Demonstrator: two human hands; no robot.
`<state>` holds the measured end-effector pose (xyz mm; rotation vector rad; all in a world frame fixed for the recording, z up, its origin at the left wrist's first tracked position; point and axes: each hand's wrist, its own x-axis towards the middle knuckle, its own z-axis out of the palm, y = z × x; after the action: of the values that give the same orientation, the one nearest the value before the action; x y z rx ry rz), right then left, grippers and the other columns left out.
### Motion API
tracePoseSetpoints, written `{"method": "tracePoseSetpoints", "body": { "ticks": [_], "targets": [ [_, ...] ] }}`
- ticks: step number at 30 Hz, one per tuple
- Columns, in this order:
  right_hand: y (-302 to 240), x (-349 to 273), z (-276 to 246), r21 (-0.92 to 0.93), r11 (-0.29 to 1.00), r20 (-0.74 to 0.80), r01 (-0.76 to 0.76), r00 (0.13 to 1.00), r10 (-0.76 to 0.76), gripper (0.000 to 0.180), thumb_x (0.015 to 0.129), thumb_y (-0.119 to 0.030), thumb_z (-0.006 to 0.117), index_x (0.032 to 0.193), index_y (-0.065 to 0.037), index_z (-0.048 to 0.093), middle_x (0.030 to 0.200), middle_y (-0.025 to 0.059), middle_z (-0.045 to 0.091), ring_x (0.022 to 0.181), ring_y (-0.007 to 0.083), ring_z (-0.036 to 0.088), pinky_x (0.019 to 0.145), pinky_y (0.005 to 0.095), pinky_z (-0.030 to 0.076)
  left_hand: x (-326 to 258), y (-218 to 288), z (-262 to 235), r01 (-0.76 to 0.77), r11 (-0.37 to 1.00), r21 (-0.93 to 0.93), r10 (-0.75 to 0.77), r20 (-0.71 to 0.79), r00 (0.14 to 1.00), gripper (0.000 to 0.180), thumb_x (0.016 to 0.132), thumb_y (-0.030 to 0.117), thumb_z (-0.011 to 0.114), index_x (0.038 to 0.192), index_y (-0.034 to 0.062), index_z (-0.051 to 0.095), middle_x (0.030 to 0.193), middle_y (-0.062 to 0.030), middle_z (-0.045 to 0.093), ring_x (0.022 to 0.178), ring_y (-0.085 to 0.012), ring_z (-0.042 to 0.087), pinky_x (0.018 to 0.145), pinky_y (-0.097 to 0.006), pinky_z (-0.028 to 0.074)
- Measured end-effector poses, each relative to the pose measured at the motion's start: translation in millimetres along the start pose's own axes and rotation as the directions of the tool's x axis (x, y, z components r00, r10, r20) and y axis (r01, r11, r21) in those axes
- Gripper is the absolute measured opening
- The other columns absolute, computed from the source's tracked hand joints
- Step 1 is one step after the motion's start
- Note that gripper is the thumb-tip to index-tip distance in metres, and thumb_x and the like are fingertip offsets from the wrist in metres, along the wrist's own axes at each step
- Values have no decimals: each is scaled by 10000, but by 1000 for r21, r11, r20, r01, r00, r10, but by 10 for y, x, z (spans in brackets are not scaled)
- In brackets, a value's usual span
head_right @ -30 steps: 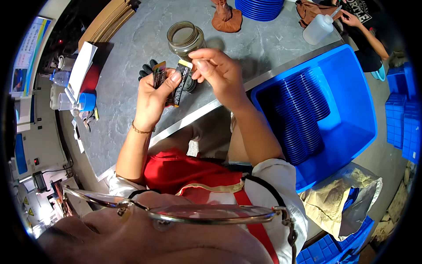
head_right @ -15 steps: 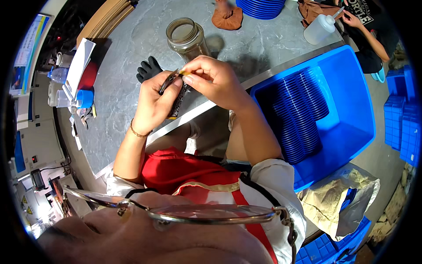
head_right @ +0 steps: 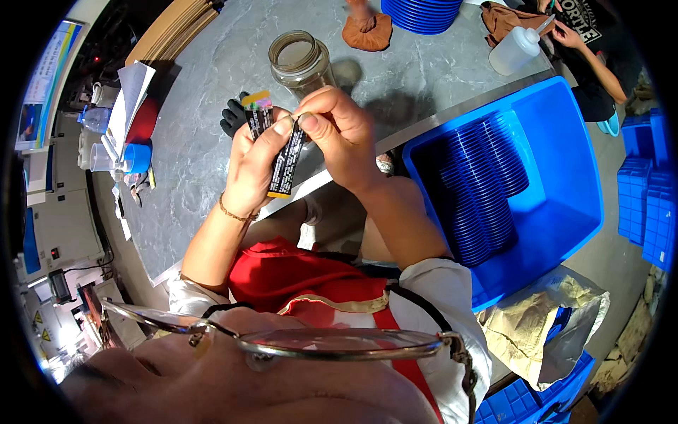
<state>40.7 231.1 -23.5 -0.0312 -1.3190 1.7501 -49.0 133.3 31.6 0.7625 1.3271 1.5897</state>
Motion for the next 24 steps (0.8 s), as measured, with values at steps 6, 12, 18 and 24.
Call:
{"method": "tracePoseSetpoints", "body": {
  "ticks": [6,12,18,24],
  "targets": [
    [66,105,103,199,975,-39,-100,993,109,46,878,-51,541,888,-7,543,851,29,528,744,82,481,658,213,401,54,41,-2,6,996,-89,-10,-46,999,199,908,233,527,844,47,557,682,25,526,559,-39,449,493,-203,369],
    [-11,27,75,-214,976,91,26,996,-7,58,832,29,562,888,22,577,887,54,547,766,99,510,686,210,412,-89,213,-279,-197,791,580,179,88,980,145,846,106,586,859,-37,599,668,-11,541,673,-46,460,592,-232,419],
    [-149,80,194,-363,931,196,25,979,51,65,833,21,557,897,16,569,897,74,552,772,125,527,704,224,424,-176,223,-338,-372,556,744,377,173,910,88,736,73,570,765,-7,548,627,-150,524,557,-306,527,528,-345,432],
    [-146,16,182,-504,846,211,175,975,-75,72,801,24,562,867,-1,548,867,105,558,771,166,541,697,261,432,-240,303,-315,-409,460,788,440,198,876,140,693,88,582,796,-5,565,656,-165,550,618,-352,565,541,-378,441]
  ]
}}
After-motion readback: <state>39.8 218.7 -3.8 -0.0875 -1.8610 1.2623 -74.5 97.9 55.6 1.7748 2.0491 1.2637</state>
